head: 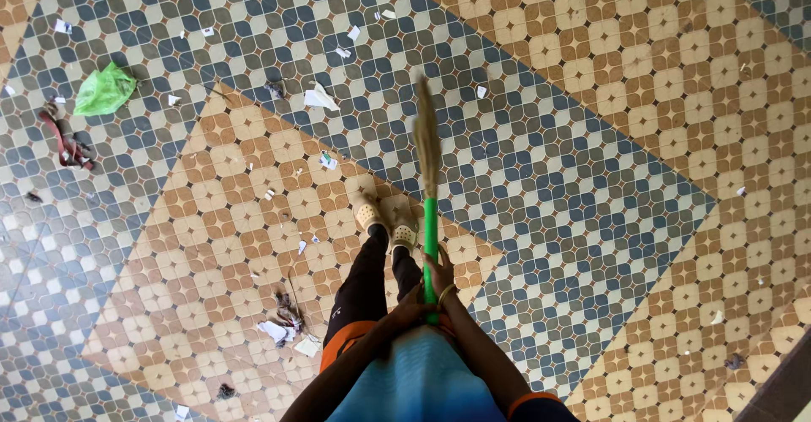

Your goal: The person is using a broom to sweep pieces of paper and debris on a tiled floor.

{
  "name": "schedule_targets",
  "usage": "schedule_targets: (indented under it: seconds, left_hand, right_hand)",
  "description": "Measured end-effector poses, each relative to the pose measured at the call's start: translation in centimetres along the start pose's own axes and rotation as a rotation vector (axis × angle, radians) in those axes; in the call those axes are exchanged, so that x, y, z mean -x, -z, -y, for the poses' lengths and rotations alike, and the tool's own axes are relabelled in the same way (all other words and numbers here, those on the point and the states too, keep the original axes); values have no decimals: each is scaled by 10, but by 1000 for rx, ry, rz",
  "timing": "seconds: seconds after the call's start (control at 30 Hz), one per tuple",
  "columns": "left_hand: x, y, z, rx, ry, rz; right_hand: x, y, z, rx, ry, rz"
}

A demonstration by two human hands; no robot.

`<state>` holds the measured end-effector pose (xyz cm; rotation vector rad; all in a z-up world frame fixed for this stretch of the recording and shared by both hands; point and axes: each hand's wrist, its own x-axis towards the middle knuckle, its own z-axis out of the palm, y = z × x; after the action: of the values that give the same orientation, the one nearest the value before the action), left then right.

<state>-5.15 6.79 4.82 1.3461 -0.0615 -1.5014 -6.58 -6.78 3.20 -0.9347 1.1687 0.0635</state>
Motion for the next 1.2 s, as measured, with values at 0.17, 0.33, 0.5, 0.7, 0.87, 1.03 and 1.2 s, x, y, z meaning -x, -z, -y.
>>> schedule_targets:
  seconds: [0.17,0.33,0.5,0.7,0.87,1.03,1.2]
  left_hand:
    - [-52,11,-19,87,106,-30]
    - [-154,9,-68,-54,25,-94]
    - [-192,8,-83,80,138,-51]
    - [-149,26,-47,278,250,-4]
    - [-82,51,-33,277,251,23]
    - [-26,89,-39,160,202,168]
    - [-34,85,-48,-69,332,186]
  right_hand:
    - [-52,4,23,-107,131,-271]
    - [-154,37,63,-39,133,-392]
    - [-202,55,75,138,26,-206]
    - [-162,14,62,709,105,-143]
    - [-114,-29,39,657,134,30]
    - [-49,-60,6,173,133,-36]
    - [-54,-52,20,-76,137,-243]
